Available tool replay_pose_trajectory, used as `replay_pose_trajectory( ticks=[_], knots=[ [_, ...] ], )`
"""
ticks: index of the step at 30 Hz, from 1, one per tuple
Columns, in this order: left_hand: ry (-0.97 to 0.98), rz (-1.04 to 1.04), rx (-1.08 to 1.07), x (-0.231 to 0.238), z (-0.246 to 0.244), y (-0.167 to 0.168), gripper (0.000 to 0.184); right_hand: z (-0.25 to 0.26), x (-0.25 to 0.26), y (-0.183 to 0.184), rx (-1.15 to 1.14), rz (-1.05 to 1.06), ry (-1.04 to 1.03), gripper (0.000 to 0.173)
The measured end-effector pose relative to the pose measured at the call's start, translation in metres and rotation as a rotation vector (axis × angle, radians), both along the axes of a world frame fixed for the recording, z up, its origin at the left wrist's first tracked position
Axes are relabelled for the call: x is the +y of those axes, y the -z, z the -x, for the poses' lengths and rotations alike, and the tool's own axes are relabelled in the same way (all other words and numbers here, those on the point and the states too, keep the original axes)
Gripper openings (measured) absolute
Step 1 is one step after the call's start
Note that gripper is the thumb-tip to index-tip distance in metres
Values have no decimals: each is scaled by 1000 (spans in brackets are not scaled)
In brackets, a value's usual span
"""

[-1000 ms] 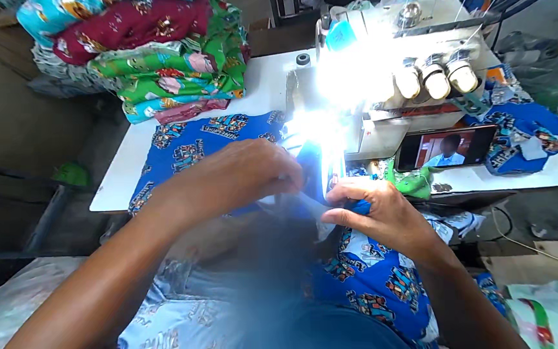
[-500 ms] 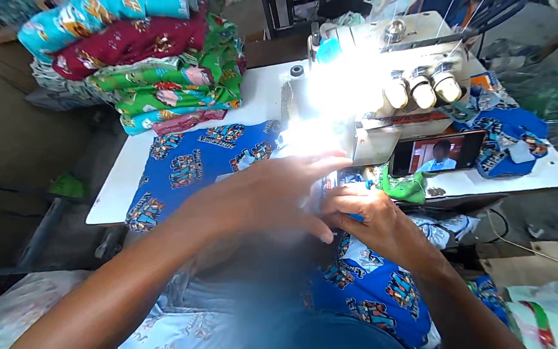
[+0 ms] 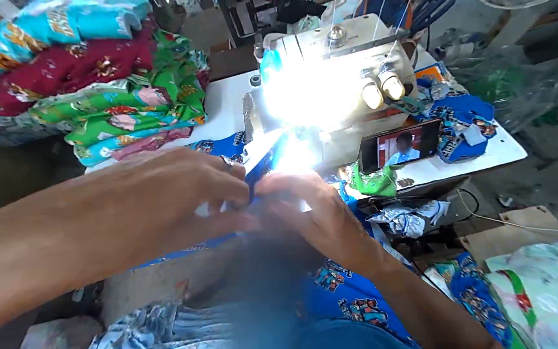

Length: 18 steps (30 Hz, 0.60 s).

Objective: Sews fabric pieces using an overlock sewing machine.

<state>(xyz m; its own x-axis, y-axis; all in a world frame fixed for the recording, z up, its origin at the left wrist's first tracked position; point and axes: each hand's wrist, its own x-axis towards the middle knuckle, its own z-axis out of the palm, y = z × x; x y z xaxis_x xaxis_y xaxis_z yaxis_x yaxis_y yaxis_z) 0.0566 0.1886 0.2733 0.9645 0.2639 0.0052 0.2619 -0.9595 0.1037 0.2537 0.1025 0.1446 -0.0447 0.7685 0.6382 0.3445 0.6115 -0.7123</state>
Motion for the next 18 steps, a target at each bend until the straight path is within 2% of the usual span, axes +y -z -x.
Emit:
replay_pose_trajectory(
  ticks=[2,4,6,8,10,12,14,16,18],
  knots=[
    [-34,16,-33,3,8,-1,37,-4,-2,8,21,74,70,31],
    [-121,-90,-16,15,21,1,42,-9,-4,25,17,262,109,33],
    [-179,-118,-28,32,29,5,42,-13,0,42,-11,494,-37,35],
    [-188,-3,-87,37,27,4,32,-7,10,50,-36,656,-234,44],
    [-225,77,-141,27,19,0,28,15,19,57,-1,562,-251,48],
    [-241,-37,-142,22,16,0,32,47,25,66,52,307,-141,54],
    [-286,-137,-92,24,22,2,34,75,32,79,15,125,-44,51],
    [-344,-143,-79,27,34,7,31,84,40,95,-117,111,-52,43],
    [-377,-116,-112,29,46,18,31,75,44,107,-231,187,-155,32]
  ],
)
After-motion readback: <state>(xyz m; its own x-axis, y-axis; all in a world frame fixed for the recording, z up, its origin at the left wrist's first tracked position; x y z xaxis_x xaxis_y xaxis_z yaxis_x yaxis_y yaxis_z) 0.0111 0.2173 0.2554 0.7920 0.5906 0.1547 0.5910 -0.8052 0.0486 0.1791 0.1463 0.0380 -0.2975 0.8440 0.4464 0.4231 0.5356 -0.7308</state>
